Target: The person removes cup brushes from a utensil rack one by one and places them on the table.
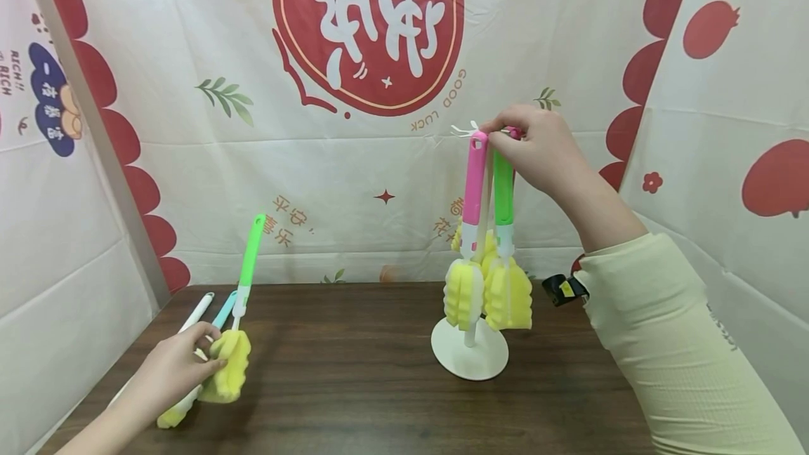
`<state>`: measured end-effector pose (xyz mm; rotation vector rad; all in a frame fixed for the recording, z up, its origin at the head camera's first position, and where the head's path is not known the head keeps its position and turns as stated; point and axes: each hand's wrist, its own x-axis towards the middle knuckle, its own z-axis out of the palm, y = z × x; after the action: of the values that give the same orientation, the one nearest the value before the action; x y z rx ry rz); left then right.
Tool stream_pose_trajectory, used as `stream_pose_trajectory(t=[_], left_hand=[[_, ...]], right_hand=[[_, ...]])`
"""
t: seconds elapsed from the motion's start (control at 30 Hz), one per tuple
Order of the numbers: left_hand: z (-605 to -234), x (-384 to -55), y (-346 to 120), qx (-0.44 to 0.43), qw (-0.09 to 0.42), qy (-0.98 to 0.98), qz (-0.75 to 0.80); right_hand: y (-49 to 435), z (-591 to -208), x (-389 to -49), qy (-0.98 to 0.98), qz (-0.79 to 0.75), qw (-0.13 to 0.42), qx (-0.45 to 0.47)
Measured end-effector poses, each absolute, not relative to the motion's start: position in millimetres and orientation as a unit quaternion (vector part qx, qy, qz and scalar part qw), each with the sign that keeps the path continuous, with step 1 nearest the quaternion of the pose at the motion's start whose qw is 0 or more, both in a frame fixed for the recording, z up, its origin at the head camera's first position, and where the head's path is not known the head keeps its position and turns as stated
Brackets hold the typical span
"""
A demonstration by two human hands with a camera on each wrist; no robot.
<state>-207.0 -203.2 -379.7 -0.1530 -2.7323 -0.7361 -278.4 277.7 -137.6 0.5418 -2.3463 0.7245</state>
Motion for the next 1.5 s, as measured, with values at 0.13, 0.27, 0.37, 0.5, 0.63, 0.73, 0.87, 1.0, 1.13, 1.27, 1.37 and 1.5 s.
stream_pose_trajectory(t=[0.13,0.27,0.37,0.5,0.63,0.73,0.87,1.0,1.13,1.27,1.37,1.5], left_hand=[[-385.0,-208.8,-206.1,-0.047,0.139,-0.956,-0.256],[-391.2,-209.9,-208.6,-0.049,0.131,-0.959,-0.247],[-395.9,-210.5,-210.4,-0.053,0.129,-0.960,-0.242],[-402.0,-210.6,-212.6,-0.051,0.117,-0.962,-0.239],[-406.9,-211.5,-214.8,-0.046,0.102,-0.965,-0.236],[-409.4,-212.8,-216.3,-0.039,0.090,-0.968,-0.232],[-412.6,-215.1,-217.3,-0.031,0.075,-0.970,-0.230],[-416.3,-217.1,-217.5,-0.031,0.074,-0.971,-0.227],[-419.6,-218.4,-218.0,-0.030,0.075,-0.973,-0.216],[-421.8,-220.6,-218.8,-0.028,0.072,-0.975,-0.210],[-422.6,-222.4,-218.4,-0.030,0.075,-0.975,-0.205],[-423.5,-223.9,-216.5,-0.042,0.085,-0.977,-0.190]], right_hand=[[277.4,-137.6,-277.7,-0.888,0.273,0.311,0.203],[276.9,-137.5,-277.5,-0.887,0.269,0.314,0.204],[276.9,-137.6,-277.4,-0.886,0.269,0.316,0.205],[277.2,-138.0,-277.3,-0.886,0.267,0.319,0.207],[277.4,-138.7,-277.5,-0.886,0.264,0.321,0.207],[277.5,-139.4,-278.1,-0.886,0.262,0.323,0.205],[277.5,-140.0,-279.1,-0.886,0.260,0.325,0.204],[277.6,-140.2,-279.5,-0.886,0.260,0.326,0.204],[277.3,-140.0,-278.9,-0.886,0.260,0.326,0.205],[276.1,-139.7,-278.1,-0.885,0.262,0.324,0.206],[275.3,-139.7,-277.9,-0.885,0.262,0.325,0.207],[275.0,-140.1,-278.0,-0.884,0.265,0.324,0.208]])
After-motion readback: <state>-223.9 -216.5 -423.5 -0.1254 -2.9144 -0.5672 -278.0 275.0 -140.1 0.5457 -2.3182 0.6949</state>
